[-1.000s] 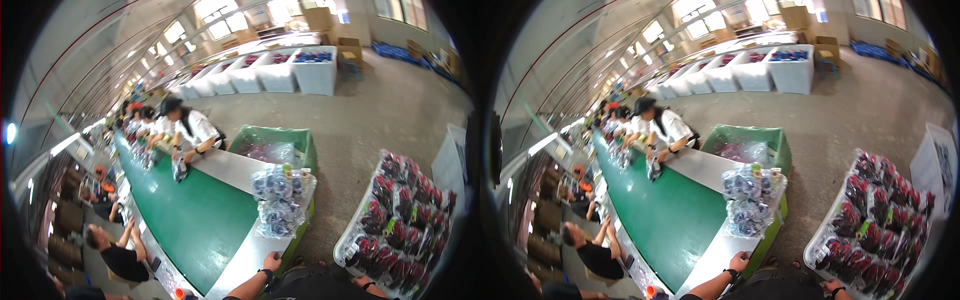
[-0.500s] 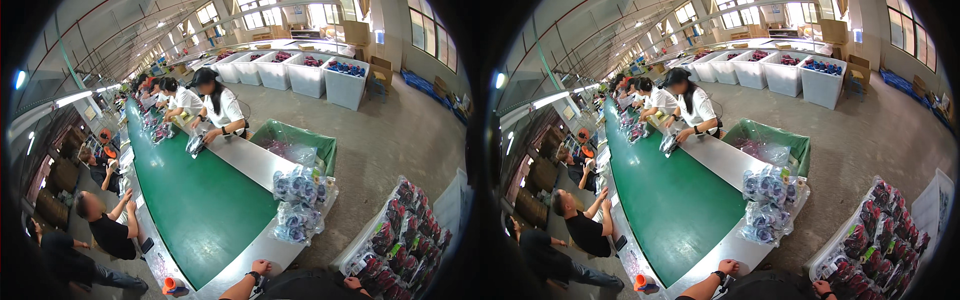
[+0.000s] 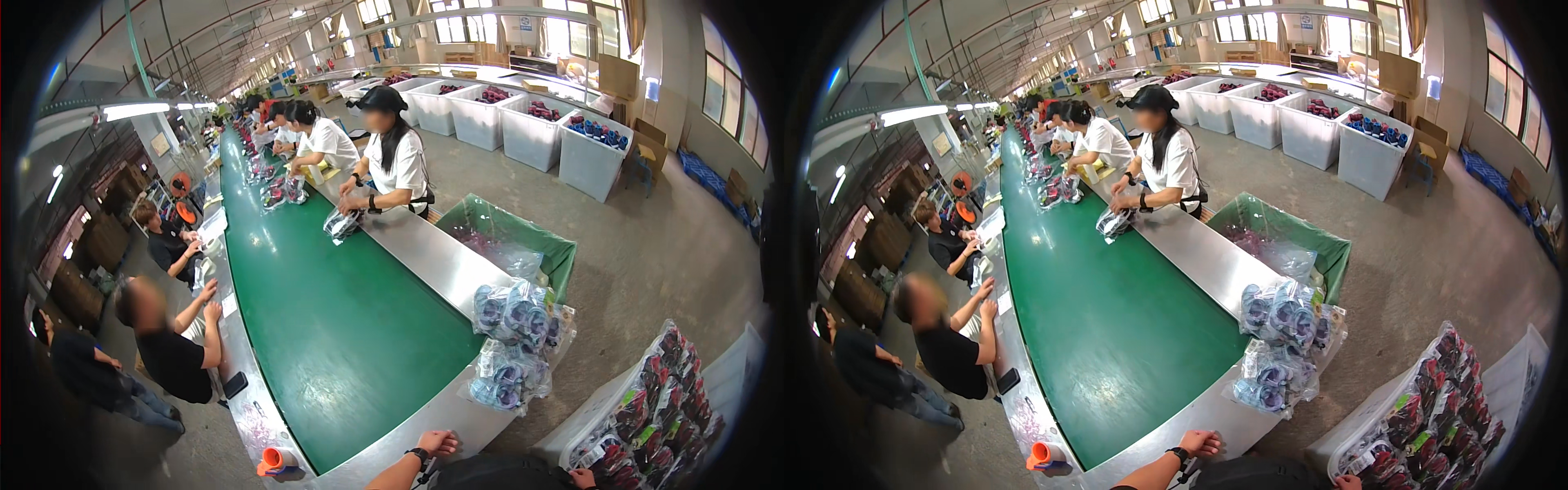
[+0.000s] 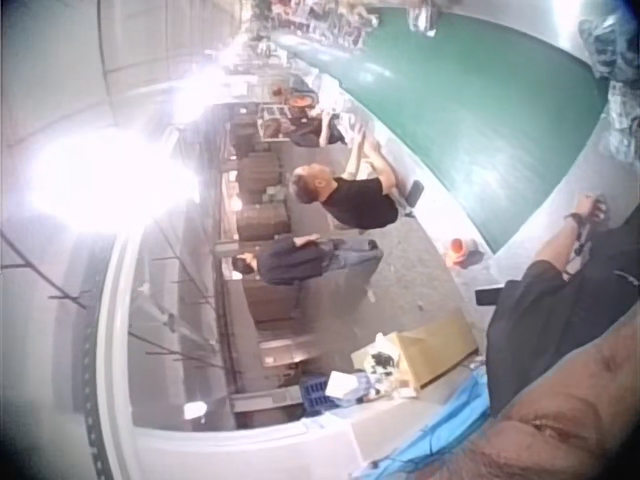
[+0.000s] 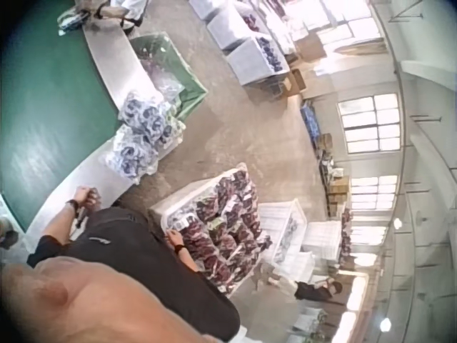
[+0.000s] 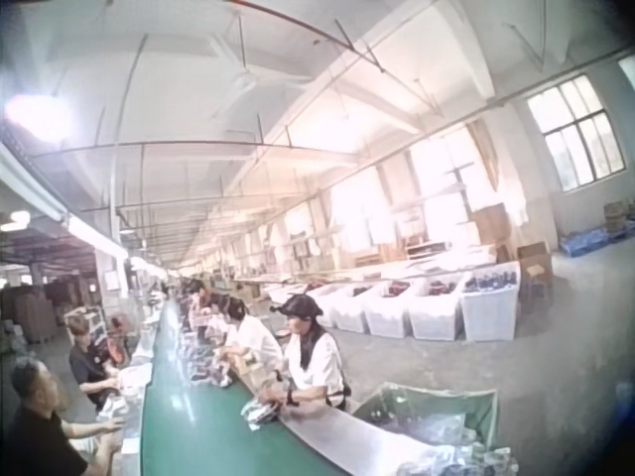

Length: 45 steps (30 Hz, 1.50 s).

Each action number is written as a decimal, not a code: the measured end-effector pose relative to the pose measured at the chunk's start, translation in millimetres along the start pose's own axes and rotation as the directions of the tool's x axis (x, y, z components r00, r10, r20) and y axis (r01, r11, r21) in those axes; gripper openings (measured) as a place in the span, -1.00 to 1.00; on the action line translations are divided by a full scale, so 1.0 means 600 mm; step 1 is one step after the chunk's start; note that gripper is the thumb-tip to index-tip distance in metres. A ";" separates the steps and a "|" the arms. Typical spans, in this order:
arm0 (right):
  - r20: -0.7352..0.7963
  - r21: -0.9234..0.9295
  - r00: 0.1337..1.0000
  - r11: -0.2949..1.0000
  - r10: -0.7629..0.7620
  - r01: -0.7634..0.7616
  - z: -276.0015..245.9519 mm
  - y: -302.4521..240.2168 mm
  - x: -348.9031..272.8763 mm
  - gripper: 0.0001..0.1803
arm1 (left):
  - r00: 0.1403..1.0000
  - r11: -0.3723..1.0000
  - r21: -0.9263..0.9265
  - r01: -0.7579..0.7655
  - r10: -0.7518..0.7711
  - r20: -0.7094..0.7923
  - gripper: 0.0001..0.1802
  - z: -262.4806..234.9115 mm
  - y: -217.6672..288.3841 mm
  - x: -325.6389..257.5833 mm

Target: The person repeatedly picks packaged sandals from a white bin and places them onto a green conveyor belt. The person handles the items one at a time and moves them along the belt for downstream processing.

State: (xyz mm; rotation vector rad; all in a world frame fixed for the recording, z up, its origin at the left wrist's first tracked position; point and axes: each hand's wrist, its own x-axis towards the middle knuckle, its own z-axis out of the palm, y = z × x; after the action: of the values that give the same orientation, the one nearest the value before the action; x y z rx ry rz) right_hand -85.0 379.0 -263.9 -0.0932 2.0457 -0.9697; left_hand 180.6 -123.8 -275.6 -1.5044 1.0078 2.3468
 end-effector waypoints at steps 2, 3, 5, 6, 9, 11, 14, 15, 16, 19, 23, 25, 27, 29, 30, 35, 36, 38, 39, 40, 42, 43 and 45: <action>-0.032 -0.005 0.999 1.000 0.010 -0.010 -0.004 -0.016 -0.007 -0.66 | 0.999 0.999 0.016 0.033 -0.033 0.017 -0.63 -0.003 0.009 -0.002; -0.047 -0.004 0.999 1.000 0.017 -0.017 -0.005 -0.019 -0.010 -0.67 | 0.998 0.998 0.026 0.049 -0.050 0.026 -0.60 -0.005 0.012 -0.004; -0.018 0.091 0.986 0.982 0.166 -0.164 -0.006 -0.022 -0.009 -0.69 | 0.996 0.997 0.042 0.059 -0.062 0.071 -0.58 -0.008 0.017 -0.007; -0.028 0.110 0.983 0.978 0.183 -0.179 -0.004 -0.021 -0.008 -0.70 | 0.994 0.997 0.044 0.060 -0.064 0.089 -0.58 -0.010 0.019 -0.007; -0.021 0.111 0.985 0.979 0.174 -0.170 -0.002 -0.017 -0.001 -0.72 | 0.991 0.997 0.037 0.061 -0.066 0.119 -0.57 -0.014 0.020 -0.006; 0.005 0.058 0.992 0.991 0.123 -0.123 0.000 -0.017 0.004 -0.71 | 0.990 0.998 0.030 0.059 -0.062 0.126 -0.57 -0.016 0.019 -0.004; 0.002 -0.171 0.997 0.982 0.080 -0.078 0.001 -0.024 0.005 -0.63 | 0.990 0.998 0.024 0.056 -0.058 0.129 -0.57 -0.019 0.018 -0.002; -0.005 -0.178 0.998 0.982 0.067 -0.066 0.002 -0.027 0.002 -0.63 | 0.990 0.998 0.023 0.057 -0.060 0.131 -0.57 -0.019 0.018 -0.002; -0.011 -0.185 0.998 0.981 0.055 -0.057 0.003 -0.031 0.001 -0.62 | 0.989 0.998 0.020 0.062 -0.064 0.130 -0.57 -0.019 0.018 -0.002; -0.030 -0.207 0.999 0.977 0.033 -0.039 0.009 -0.043 -0.007 -0.59 | 0.989 0.998 0.011 0.065 -0.066 0.129 -0.57 -0.017 0.018 -0.005; -0.056 -0.244 0.998 0.969 0.007 -0.021 0.012 -0.055 -0.016 -0.56 | 0.990 0.998 0.016 0.057 -0.058 0.129 -0.57 -0.015 0.020 -0.009; -0.048 -0.249 0.999 0.968 0.025 -0.036 0.013 -0.058 -0.018 -0.53 | 0.990 0.998 0.018 0.054 -0.056 0.127 -0.57 -0.015 0.021 -0.011; -0.016 -0.245 0.998 0.967 0.063 -0.065 0.012 -0.062 -0.020 -0.50 | 0.990 0.999 0.017 0.052 -0.054 0.134 -0.57 -0.015 0.022 -0.011; -0.019 -0.311 0.999 0.950 0.033 -0.037 0.013 -0.064 -0.021 -0.50 | 0.989 0.998 0.014 0.053 -0.055 0.139 -0.57 -0.015 0.022 -0.011; -0.020 -0.344 1.000 0.939 0.018 -0.024 0.013 -0.066 -0.022 -0.50 | 0.988 0.998 0.011 0.055 -0.056 0.143 -0.57 -0.015 0.022 -0.011; -0.043 -0.218 0.996 0.972 0.078 -0.086 0.018 -0.068 -0.028 -0.51 | 0.989 0.999 -0.002 0.049 -0.048 0.143 -0.58 -0.015 0.020 -0.008; -0.054 -0.216 0.995 0.972 0.079 -0.089 0.019 -0.068 -0.028 -0.51 | 0.988 0.999 0.003 0.050 -0.050 0.148 -0.57 -0.015 0.019 -0.008; -0.055 -0.211 0.993 0.971 0.106 -0.115 0.020 -0.069 -0.028 -0.53 | 0.987 0.999 0.007 0.051 -0.051 0.154 -0.57 -0.016 0.018 -0.007; -0.056 -0.209 0.991 0.969 0.119 -0.129 0.020 -0.069 -0.027 -0.54 | 0.987 0.999 0.006 0.050 -0.051 0.154 -0.57 -0.016 0.018 -0.007; -0.047 -0.222 0.995 0.970 0.087 -0.096 0.021 -0.069 -0.027 -0.55 | 0.987 0.999 0.005 0.054 -0.054 0.149 -0.56 -0.017 0.018 -0.007; -0.028 -0.246 0.999 0.969 0.023 -0.030 0.022 -0.069 -0.026 -0.56 | 0.987 0.999 0.005 0.049 -0.049 0.154 -0.56 -0.017 0.017 -0.006; -0.030 -0.237 0.999 0.971 0.037 -0.043 0.022 -0.069 -0.027 -0.56 | 0.987 0.999 0.005 0.048 -0.048 0.153 -0.56 -0.017 0.017 -0.006; -0.034 -0.218 0.997 0.973 0.065 -0.070 0.023 -0.071 -0.031 -0.56 | 0.986 0.999 0.003 0.052 -0.052 0.159 -0.56 -0.018 0.015 -0.004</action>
State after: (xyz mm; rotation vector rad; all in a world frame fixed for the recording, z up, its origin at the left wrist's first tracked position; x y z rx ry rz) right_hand -74.5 348.2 -228.3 -0.1277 2.1605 -0.7041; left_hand 185.3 -137.1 -272.3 -1.3023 0.9171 2.3873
